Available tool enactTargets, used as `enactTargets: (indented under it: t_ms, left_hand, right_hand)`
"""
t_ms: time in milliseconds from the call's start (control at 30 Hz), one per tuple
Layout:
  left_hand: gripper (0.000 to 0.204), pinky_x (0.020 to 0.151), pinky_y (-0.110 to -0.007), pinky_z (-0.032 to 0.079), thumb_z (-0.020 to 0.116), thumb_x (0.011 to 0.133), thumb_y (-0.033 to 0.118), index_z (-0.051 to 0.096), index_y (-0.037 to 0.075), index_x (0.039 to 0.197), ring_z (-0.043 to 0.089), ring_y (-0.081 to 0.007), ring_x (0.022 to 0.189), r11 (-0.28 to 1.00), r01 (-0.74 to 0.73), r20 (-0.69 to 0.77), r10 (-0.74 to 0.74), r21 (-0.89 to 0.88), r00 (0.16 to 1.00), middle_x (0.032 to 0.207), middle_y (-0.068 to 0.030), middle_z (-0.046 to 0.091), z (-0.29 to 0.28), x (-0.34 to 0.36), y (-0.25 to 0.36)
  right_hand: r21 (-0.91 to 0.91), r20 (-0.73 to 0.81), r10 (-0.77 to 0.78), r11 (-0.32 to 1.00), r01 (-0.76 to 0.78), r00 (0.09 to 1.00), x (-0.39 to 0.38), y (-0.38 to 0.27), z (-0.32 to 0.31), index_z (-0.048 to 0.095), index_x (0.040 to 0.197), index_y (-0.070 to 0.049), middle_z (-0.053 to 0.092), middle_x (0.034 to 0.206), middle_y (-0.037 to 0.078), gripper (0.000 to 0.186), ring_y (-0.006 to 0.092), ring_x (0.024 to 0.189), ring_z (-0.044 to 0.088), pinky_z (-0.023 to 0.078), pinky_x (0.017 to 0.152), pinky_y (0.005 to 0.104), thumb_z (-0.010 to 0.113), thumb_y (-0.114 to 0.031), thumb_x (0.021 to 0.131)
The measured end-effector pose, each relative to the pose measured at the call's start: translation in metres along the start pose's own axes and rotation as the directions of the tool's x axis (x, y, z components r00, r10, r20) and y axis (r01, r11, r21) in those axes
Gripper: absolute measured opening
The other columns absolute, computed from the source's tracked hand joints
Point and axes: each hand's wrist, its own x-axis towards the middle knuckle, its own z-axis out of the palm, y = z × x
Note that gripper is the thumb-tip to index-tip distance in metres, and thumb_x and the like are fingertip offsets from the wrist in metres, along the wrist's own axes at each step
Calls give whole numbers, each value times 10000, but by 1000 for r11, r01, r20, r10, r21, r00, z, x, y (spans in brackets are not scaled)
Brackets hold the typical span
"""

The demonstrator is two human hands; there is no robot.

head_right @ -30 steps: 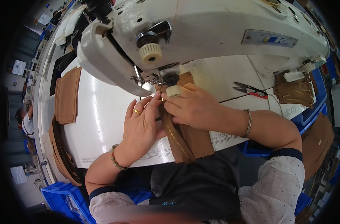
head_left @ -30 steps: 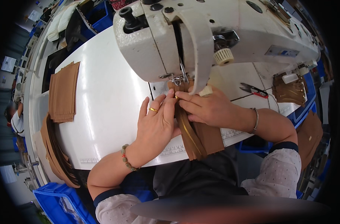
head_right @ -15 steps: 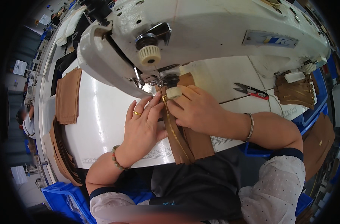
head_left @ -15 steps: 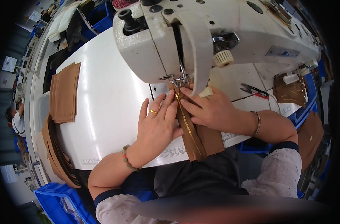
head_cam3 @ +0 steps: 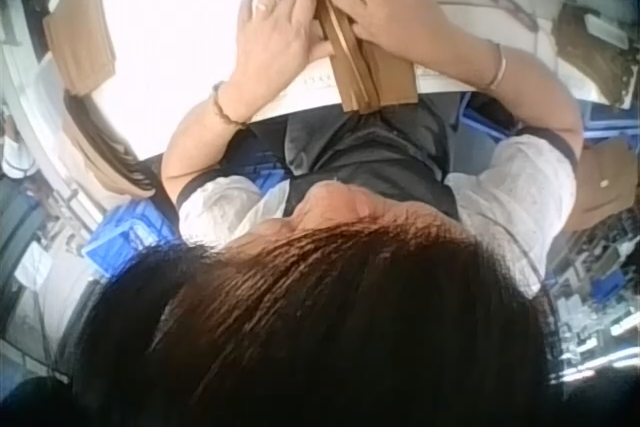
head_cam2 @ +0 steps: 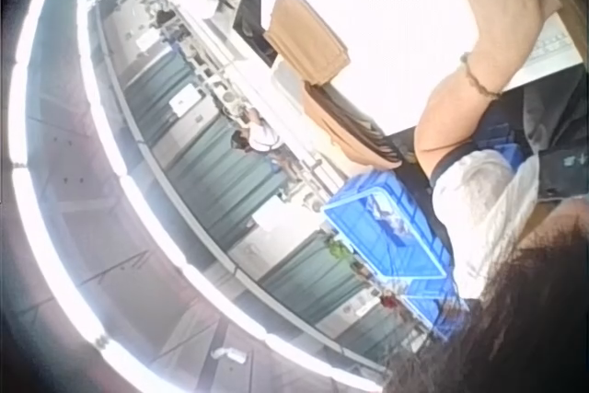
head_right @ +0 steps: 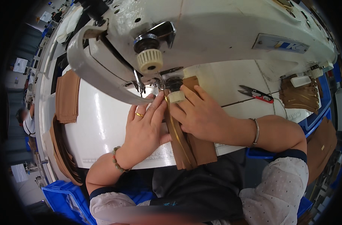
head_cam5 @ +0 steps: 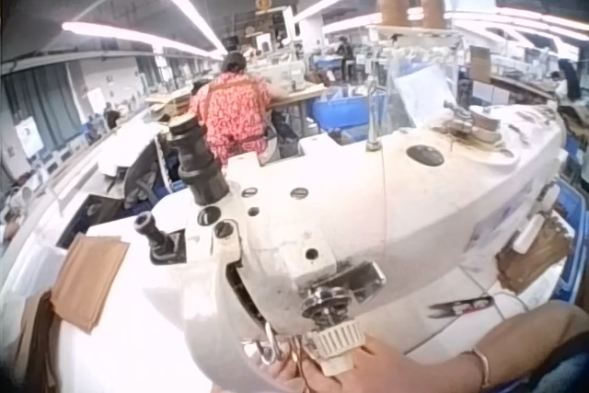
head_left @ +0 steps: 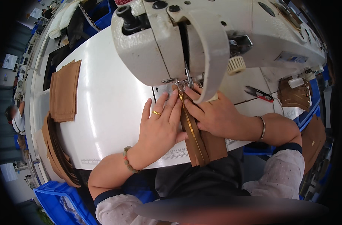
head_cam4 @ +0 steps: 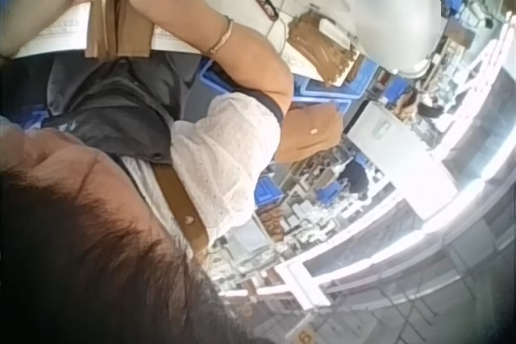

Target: Sewing zippers and components onto leather pouches using an industrial sewing machine.

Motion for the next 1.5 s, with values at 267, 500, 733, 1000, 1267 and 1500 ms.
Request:
enactTargets:
  t_ms: [267,500,733,1000,1267,1500]
  left_hand:
    - [964,1158,-498,331,707,761,655,542,-35,1415,464,-358,1441,999,-1,-14,0,-52,1000,1545,-153,513,2,5,-7]
    - [985,1144,-584,366,782,716,601,548,-38,1428,449,-368,1429,995,-17,-10,16,-94,1000,1582,-161,469,3,7,-10]
    - [988,1153,-512,336,724,751,656,520,-32,1431,445,-380,1436,994,-48,-36,45,-94,998,1505,-164,510,4,12,-9]
    - [981,1115,-516,377,749,729,650,542,-31,1404,492,-391,1340,992,-74,-78,66,-101,995,1418,-177,525,4,16,-12]
    - [891,1113,-496,412,868,639,459,605,-34,1333,525,-341,1278,996,-36,-85,29,-84,996,1379,-146,557,-1,11,-2]
    - [676,971,-363,563,810,694,199,660,40,1334,638,-290,1272,976,-210,-146,200,-59,969,1405,-127,642,1,-17,19]
  right_hand:
    - [3,107,58,998,-59,993,1,2,-1,626,1315,-25,672,1218,127,700,432,1323,530,386,1096,659,830,-359,735]
    - [3,106,60,998,-60,993,1,2,-2,639,1276,-34,664,1248,155,668,425,1321,530,337,1123,684,833,-370,732]
    - [-49,93,84,996,-80,992,1,2,-4,656,1171,-69,645,1296,173,571,401,1323,534,339,1127,675,837,-373,722]
    - [-69,80,90,994,-84,993,0,5,-4,658,1147,-79,639,1294,179,557,393,1325,537,351,1132,642,849,-366,709]
    - [-102,72,58,994,-50,996,1,4,-7,661,1158,-48,639,1310,206,581,389,1346,536,378,1122,607,849,-373,715]
    - [-296,131,-66,950,103,989,-29,-23,-22,672,1165,-5,647,1293,237,500,367,1242,616,475,1057,527,789,-332,805]
